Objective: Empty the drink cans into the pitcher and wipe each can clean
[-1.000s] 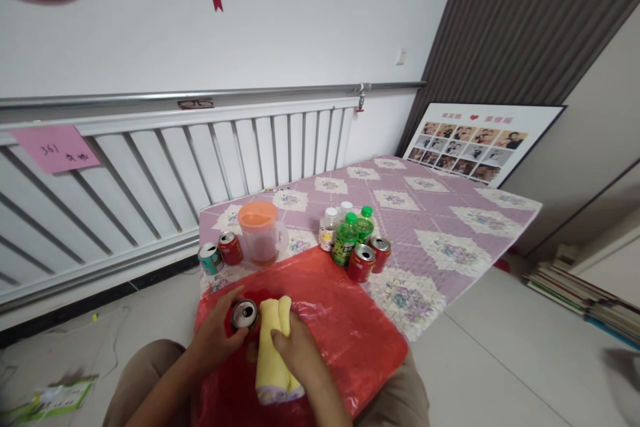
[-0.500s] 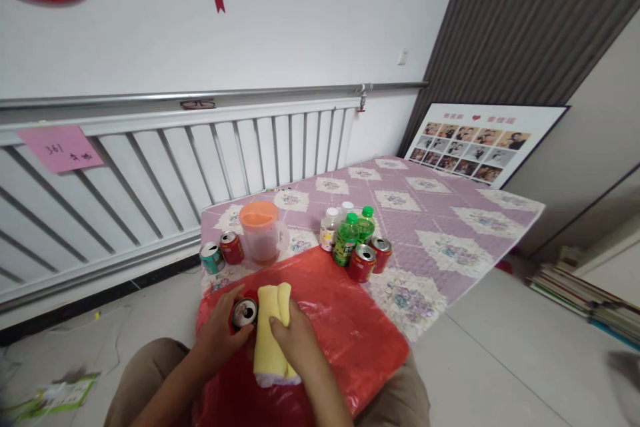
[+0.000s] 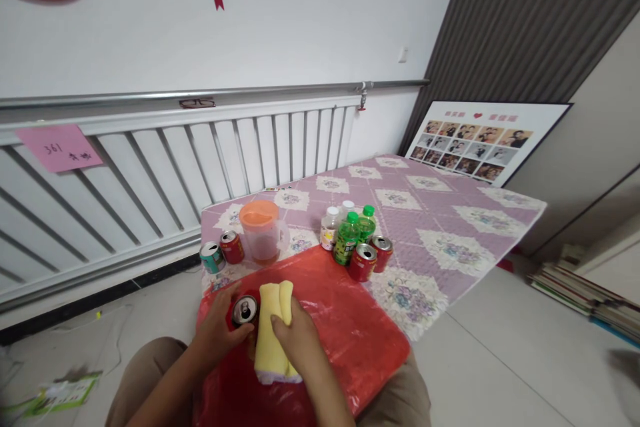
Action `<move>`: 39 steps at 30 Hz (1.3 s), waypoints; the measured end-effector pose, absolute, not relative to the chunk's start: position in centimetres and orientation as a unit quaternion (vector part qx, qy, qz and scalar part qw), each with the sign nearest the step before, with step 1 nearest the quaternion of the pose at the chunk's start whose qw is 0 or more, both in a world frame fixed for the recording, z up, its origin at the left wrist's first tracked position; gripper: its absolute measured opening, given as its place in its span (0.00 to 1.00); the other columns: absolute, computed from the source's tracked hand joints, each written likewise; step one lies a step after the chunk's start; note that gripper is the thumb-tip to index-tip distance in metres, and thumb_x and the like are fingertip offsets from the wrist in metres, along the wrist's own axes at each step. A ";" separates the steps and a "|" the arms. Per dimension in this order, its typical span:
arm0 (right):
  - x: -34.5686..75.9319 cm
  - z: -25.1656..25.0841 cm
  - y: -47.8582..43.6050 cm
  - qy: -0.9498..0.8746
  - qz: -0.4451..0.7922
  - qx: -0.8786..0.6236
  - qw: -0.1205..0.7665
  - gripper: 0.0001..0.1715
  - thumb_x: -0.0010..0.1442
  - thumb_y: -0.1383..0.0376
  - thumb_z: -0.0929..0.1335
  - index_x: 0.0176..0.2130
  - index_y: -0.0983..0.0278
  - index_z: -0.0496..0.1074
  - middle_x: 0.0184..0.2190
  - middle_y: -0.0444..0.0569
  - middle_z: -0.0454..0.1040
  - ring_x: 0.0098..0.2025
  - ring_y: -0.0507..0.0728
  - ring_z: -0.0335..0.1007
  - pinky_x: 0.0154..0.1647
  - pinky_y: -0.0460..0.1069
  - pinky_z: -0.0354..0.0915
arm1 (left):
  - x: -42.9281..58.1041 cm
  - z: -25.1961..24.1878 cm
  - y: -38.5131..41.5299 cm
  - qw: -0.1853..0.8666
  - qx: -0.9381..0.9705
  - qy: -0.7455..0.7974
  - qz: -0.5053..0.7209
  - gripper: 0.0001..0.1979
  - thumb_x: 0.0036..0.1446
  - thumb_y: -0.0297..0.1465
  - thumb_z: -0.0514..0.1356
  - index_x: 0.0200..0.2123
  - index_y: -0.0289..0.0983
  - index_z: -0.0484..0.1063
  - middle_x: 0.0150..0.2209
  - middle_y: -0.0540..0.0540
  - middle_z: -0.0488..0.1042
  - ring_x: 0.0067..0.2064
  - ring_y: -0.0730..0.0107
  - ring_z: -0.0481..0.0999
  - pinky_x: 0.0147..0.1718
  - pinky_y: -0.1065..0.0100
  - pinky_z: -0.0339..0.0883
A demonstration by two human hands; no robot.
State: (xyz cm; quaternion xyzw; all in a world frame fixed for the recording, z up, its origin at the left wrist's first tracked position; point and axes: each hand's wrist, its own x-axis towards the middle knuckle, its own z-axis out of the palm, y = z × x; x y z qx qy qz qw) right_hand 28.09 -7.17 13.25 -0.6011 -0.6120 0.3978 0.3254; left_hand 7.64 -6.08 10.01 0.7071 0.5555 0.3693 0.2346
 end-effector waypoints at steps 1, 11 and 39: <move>28.0 13.4 -7.1 -0.612 0.396 -0.600 0.329 0.25 0.57 0.63 0.64 0.54 0.67 0.67 0.49 0.56 0.75 0.50 0.61 0.71 0.49 0.51 0.64 | 7.8 9.9 -6.1 0.230 0.698 0.568 0.371 0.37 0.45 0.30 0.63 0.60 0.37 0.58 0.54 0.39 0.69 0.57 0.51 0.69 0.56 0.47 0.63; 28.0 10.8 -7.7 -0.606 0.445 -0.584 0.307 0.21 0.55 0.66 0.64 0.49 0.67 0.71 0.47 0.56 0.77 0.47 0.61 0.74 0.47 0.52 0.67 | 7.1 10.9 -5.6 0.288 0.733 0.513 0.341 0.35 0.45 0.24 0.55 0.60 0.36 0.57 0.55 0.39 0.71 0.57 0.55 0.71 0.58 0.50 0.63; 28.0 12.6 -7.1 -0.601 0.396 -0.603 0.345 0.23 0.56 0.64 0.64 0.51 0.66 0.68 0.48 0.56 0.76 0.48 0.62 0.72 0.49 0.52 0.64 | 7.7 10.5 -5.7 0.232 0.727 0.539 0.357 0.38 0.44 0.28 0.63 0.60 0.39 0.58 0.59 0.38 0.66 0.60 0.49 0.65 0.59 0.45 0.60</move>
